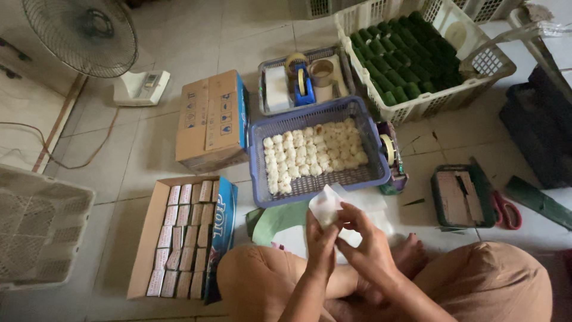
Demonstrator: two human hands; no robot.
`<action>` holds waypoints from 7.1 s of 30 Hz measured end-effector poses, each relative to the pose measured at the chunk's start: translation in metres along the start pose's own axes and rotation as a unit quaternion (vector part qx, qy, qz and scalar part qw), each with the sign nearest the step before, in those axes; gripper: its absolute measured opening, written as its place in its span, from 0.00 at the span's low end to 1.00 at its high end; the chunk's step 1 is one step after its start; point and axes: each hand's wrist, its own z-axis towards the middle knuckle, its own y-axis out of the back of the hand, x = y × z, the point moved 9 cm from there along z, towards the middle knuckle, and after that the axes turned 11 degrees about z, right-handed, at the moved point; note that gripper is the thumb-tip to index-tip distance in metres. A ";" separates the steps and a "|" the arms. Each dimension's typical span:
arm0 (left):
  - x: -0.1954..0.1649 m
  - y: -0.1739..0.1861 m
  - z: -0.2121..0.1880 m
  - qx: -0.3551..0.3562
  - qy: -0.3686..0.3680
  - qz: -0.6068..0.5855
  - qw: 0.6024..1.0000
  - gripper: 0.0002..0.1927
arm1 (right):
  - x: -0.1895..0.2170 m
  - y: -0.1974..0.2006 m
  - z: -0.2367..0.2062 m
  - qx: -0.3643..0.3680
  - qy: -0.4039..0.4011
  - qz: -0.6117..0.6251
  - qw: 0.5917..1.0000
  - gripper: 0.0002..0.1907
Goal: The person sits on the floor wrapping white food bundles. They place a bundle on a plastic sheet, fold the sheet around it, wrap a green leaf around the wrapped bundle, and place the finished item into a basket, with completed wrapped items packed into a cardboard box.
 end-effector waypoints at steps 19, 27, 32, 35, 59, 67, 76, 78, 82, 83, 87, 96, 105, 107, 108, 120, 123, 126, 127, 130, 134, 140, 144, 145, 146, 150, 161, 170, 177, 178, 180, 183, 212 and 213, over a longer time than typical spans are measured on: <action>0.034 -0.013 0.010 0.000 0.085 -0.061 0.994 0.19 | -0.054 0.022 0.011 -0.087 0.005 -0.044 0.995 0.38; 0.144 0.035 -0.006 -0.145 0.263 -0.167 0.939 0.28 | -0.137 -0.021 -0.004 -0.022 -0.109 0.031 0.993 0.33; 0.124 0.070 0.001 -0.126 0.174 0.024 0.976 0.47 | -0.217 -0.040 -0.005 -0.053 -0.267 0.372 0.887 0.21; 0.028 0.102 0.025 -0.024 -0.074 0.477 0.875 0.53 | -0.243 -0.038 -0.006 -0.039 -0.350 0.424 0.835 0.21; 0.065 0.082 -0.003 0.093 0.344 -0.192 0.914 0.27 | -0.103 -0.023 0.013 0.174 -0.317 0.321 0.875 0.21; 0.023 0.000 -0.015 0.109 0.106 -0.260 0.954 0.31 | -0.067 -0.010 0.012 0.151 -0.262 0.273 0.913 0.20; -0.018 -0.027 -0.016 0.155 0.102 -0.225 0.957 0.44 | -0.047 0.019 0.034 0.175 -0.202 0.199 0.943 0.16; -0.019 -0.035 -0.017 0.150 0.119 -0.307 0.932 0.43 | -0.041 0.007 0.031 0.207 -0.184 0.173 0.945 0.13; 0.007 -0.024 -0.016 0.050 0.184 -0.244 0.951 0.40 | -0.024 0.004 0.029 0.167 -0.155 0.126 0.966 0.15; 0.005 -0.017 -0.012 0.031 0.138 -0.205 0.968 0.37 | -0.015 0.003 0.026 0.158 -0.135 0.126 0.970 0.16; 0.001 0.009 0.001 -0.062 -0.022 -0.028 0.997 0.25 | 0.034 -0.002 0.015 0.194 0.028 0.038 0.980 0.13; -0.012 -0.009 -0.002 -0.018 -0.028 0.038 0.999 0.20 | 0.022 0.014 0.028 0.084 0.046 0.029 0.995 0.12; -0.038 -0.035 -0.015 0.020 -0.046 0.013 0.999 0.31 | 0.034 0.011 -0.005 -0.034 0.192 -0.120 0.974 0.24; -0.034 -0.033 -0.012 0.071 -0.038 -0.057 0.995 0.33 | 0.015 0.011 -0.003 -0.013 0.141 -0.097 0.985 0.24; -0.033 -0.033 -0.012 0.108 -0.030 -0.111 0.987 0.33 | 0.004 0.012 -0.001 -0.003 0.115 -0.085 0.990 0.24; 0.019 0.018 0.001 -0.006 0.044 -0.017 0.999 0.35 | -0.046 0.023 0.005 -0.019 -0.011 0.024 0.999 0.17; 0.061 0.040 -0.002 -0.043 0.130 -0.017 0.990 0.35 | -0.081 0.017 0.000 0.001 -0.149 0.062 0.987 0.20; 0.115 0.064 -0.015 -0.085 0.233 -0.042 0.968 0.34 | -0.138 0.011 -0.015 0.016 -0.291 0.006 0.957 0.21; 0.134 0.070 -0.021 -0.098 0.264 -0.056 0.958 0.33 | -0.151 0.007 -0.018 0.009 -0.282 0.038 0.959 0.22; 0.177 0.083 -0.037 -0.127 0.320 -0.043 0.938 0.27 | -0.201 -0.002 -0.025 -0.006 -0.299 0.155 0.942 0.24; 0.176 0.108 -0.003 -0.131 0.202 0.209 0.948 0.17 | -0.265 0.005 -0.032 -0.048 -0.408 0.283 0.867 0.26; 0.130 0.129 0.096 -0.156 -0.012 0.544 0.824 0.19 | -0.302 0.056 0.021 -0.127 -0.357 0.202 0.903 0.20; 0.150 0.123 0.117 -0.153 0.109 0.588 0.787 0.27 | -0.312 0.051 0.056 -0.134 -0.318 0.246 0.906 0.20; 0.152 0.119 0.118 -0.149 0.111 0.566 0.803 0.21 | -0.313 0.052 0.062 -0.140 -0.316 0.188 0.919 0.20; 0.153 0.116 0.119 -0.147 0.112 0.544 0.818 0.16 | -0.312 0.051 0.067 -0.145 -0.313 0.131 0.929 0.21; 0.154 0.113 0.116 -0.127 0.114 0.516 0.839 0.07 | -0.301 0.040 0.080 -0.132 -0.249 0.107 0.954 0.25; 0.131 0.145 0.059 -0.112 0.143 -0.051 0.982 0.05 | -0.274 0.042 0.065 -0.129 -0.229 0.215 0.941 0.20; 0.054 0.030 0.012 0.109 0.138 -0.295 0.939 0.16 | -0.150 0.014 0.027 -0.071 -0.214 0.316 0.922 0.14; 0.028 0.002 0.005 0.049 0.121 -0.089 0.987 0.27 | -0.112 0.023 0.019 -0.053 -0.159 0.287 0.943 0.11; 0.023 -0.003 0.005 0.057 0.110 -0.068 0.990 0.27 | -0.112 0.025 0.017 -0.061 -0.164 0.273 0.946 0.11; 0.015 -0.010 0.005 0.073 0.087 -0.027 0.993 0.27 | -0.111 0.030 0.014 -0.077 -0.174 0.244 0.951 0.11; 0.003 -0.009 0.006 0.052 0.021 0.131 0.990 0.22 | -0.108 0.032 0.010 -0.081 -0.170 0.252 0.949 0.12; 0.089 -0.007 0.008 -0.012 0.180 -0.053 0.982 0.25 | -0.263 0.290 0.049 -0.062 -0.355 -0.539 0.761 0.16; 0.082 -0.012 0.009 -0.005 0.152 -0.046 0.987 0.25 | -0.263 0.288 0.048 -0.068 -0.359 -0.525 0.769 0.16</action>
